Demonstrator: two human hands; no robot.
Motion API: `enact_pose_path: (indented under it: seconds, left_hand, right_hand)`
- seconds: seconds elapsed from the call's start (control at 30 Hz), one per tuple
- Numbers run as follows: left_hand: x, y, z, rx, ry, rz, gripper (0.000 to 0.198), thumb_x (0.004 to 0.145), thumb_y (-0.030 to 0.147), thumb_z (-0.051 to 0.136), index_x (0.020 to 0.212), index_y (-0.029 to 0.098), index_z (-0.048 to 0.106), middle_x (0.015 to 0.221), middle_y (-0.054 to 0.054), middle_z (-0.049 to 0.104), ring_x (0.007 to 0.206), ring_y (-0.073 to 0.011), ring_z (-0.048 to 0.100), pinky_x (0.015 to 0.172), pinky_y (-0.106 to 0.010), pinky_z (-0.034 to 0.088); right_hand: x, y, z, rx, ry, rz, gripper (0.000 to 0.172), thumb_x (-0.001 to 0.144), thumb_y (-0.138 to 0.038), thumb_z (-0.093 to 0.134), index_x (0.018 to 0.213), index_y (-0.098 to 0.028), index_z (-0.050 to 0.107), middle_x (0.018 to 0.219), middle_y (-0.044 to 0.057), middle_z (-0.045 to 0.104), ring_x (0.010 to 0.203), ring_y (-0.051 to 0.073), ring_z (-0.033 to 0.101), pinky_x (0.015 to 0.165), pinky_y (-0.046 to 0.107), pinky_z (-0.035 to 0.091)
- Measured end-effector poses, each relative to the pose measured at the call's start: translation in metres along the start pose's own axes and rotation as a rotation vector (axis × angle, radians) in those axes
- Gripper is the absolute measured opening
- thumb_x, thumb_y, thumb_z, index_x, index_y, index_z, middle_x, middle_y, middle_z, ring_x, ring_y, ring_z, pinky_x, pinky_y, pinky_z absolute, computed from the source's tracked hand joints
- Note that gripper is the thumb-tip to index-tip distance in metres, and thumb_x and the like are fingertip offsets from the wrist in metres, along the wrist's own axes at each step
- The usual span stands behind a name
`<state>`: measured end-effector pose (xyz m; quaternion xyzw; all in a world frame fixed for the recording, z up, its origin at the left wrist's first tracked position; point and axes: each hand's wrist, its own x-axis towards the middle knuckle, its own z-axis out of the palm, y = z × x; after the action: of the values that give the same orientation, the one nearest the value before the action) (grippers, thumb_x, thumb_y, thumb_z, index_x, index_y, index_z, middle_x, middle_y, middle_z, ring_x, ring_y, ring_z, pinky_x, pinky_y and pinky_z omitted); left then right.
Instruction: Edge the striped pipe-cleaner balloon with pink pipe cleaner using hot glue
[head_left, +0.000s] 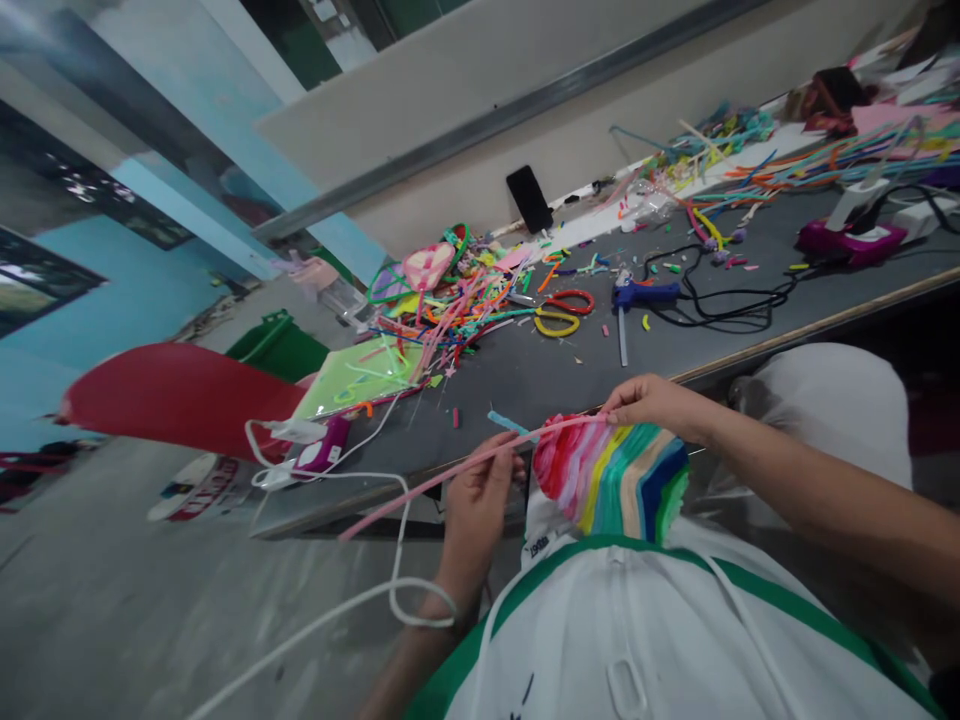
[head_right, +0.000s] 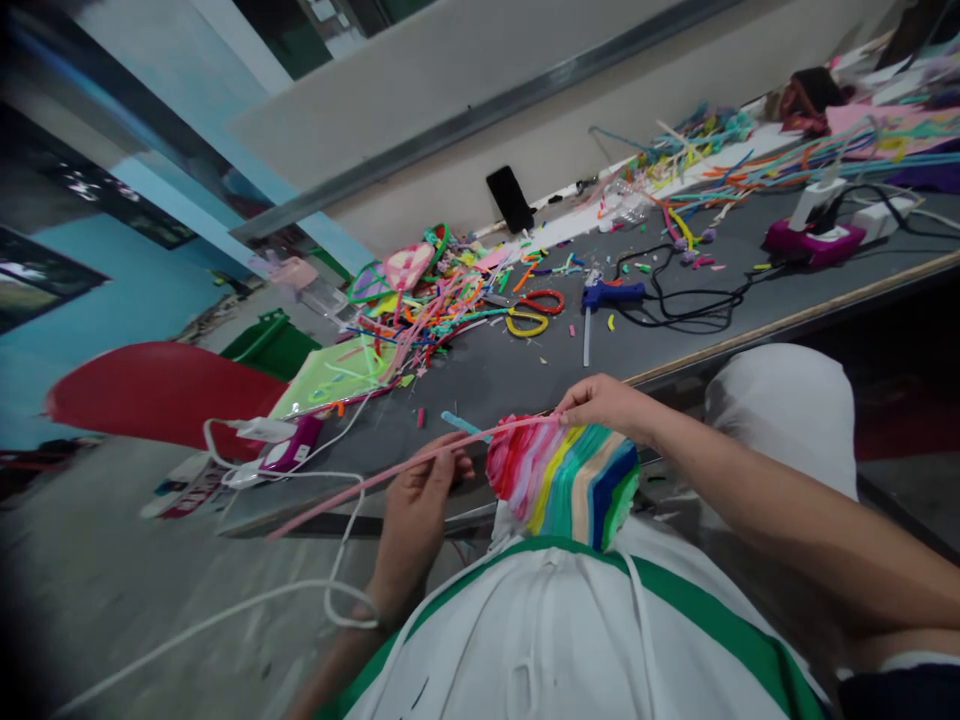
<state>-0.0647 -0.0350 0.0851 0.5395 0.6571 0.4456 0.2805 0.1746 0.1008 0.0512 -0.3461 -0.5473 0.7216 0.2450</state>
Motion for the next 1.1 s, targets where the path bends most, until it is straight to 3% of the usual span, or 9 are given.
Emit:
enact_pose_path:
  seconds: [0.13,0.2,0.33,0.43,0.57,0.73,0.97,1.03,1.1]
  left_hand:
    - [0.028,0.014,0.009,0.009,0.274,0.08,0.031,0.087,0.043,0.048,0.098,0.018,0.063,0.088,-0.003,0.063,0.08,-0.0139,0.058,0.072,-0.023,0.046]
    - [0.037,0.011,0.015,-0.161,0.352,0.08,0.028,0.085,0.041,0.053,0.102,0.019,0.057,0.085,-0.001,0.059,0.072,-0.0101,0.056,0.067,-0.021,0.046]
    - [0.038,-0.005,0.024,-0.612,0.2,-0.019,0.046,0.078,0.03,0.065,0.12,0.026,0.046,0.09,0.002,0.052,0.068,-0.0056,0.054,0.064,-0.018,0.045]
    - [0.032,-0.015,0.025,-0.778,0.083,-0.067,0.048,0.075,0.022,0.069,0.119,0.027,0.05,0.091,0.002,0.054,0.067,-0.0052,0.054,0.061,-0.017,0.045]
    - [0.031,-0.021,0.026,-0.804,-0.017,-0.1,0.036,0.07,0.016,0.073,0.103,0.021,0.06,0.091,0.0,0.059,0.07,-0.0065,0.058,0.064,-0.017,0.047]
    - [0.037,-0.027,0.035,-0.833,0.007,-0.079,0.03,0.064,0.012,0.075,0.087,0.019,0.059,0.083,0.002,0.061,0.067,-0.0066,0.058,0.062,-0.017,0.046]
    - [0.036,-0.036,0.047,-0.901,0.105,-0.066,0.031,0.064,0.011,0.074,0.084,0.021,0.052,0.078,0.006,0.058,0.068,-0.0051,0.057,0.067,-0.016,0.045]
    - [0.035,-0.033,0.044,-0.898,0.082,-0.084,0.03,0.066,0.01,0.072,0.086,0.02,0.052,0.077,0.005,0.058,0.066,-0.0047,0.056,0.067,-0.016,0.045]
    - [0.033,-0.029,0.038,-0.886,-0.024,-0.125,0.032,0.069,0.01,0.071,0.093,0.02,0.054,0.081,0.003,0.06,0.07,-0.0062,0.058,0.07,-0.017,0.046]
  right_hand:
    - [-0.001,-0.002,0.0,0.015,-0.003,-0.014,0.03,0.053,-0.034,0.081,0.074,-0.014,0.071,0.072,0.003,0.072,0.067,0.013,0.063,0.07,0.026,0.048]
    - [-0.002,-0.001,0.0,0.024,-0.007,-0.024,0.03,0.054,-0.034,0.08,0.075,-0.014,0.071,0.072,0.003,0.071,0.067,0.013,0.063,0.07,0.026,0.048]
    - [-0.003,0.0,-0.003,0.027,-0.008,-0.03,0.03,0.056,-0.033,0.08,0.077,-0.014,0.072,0.072,0.003,0.072,0.067,0.013,0.063,0.069,0.025,0.048]
    - [-0.004,0.002,-0.003,0.029,-0.005,-0.027,0.03,0.056,-0.034,0.08,0.077,-0.014,0.072,0.074,0.003,0.072,0.068,0.013,0.063,0.07,0.025,0.048]
    - [-0.003,0.002,-0.001,0.032,-0.002,-0.02,0.031,0.055,-0.034,0.08,0.077,-0.014,0.072,0.074,0.003,0.072,0.069,0.014,0.063,0.07,0.026,0.048]
    - [-0.001,0.002,0.0,0.047,0.014,0.011,0.032,0.052,-0.034,0.081,0.075,-0.014,0.071,0.073,0.003,0.072,0.068,0.014,0.063,0.07,0.026,0.048]
    - [0.0,0.006,0.0,0.071,0.002,0.025,0.032,0.053,-0.034,0.081,0.075,-0.014,0.071,0.073,0.004,0.072,0.067,0.014,0.063,0.07,0.027,0.048]
    - [0.0,0.006,-0.001,0.066,0.008,0.022,0.031,0.053,-0.033,0.081,0.074,-0.014,0.071,0.072,0.003,0.072,0.066,0.013,0.063,0.069,0.026,0.048]
    - [0.001,0.006,-0.001,0.068,0.004,0.018,0.03,0.053,-0.032,0.081,0.075,-0.014,0.071,0.071,0.003,0.072,0.065,0.013,0.062,0.068,0.026,0.048]
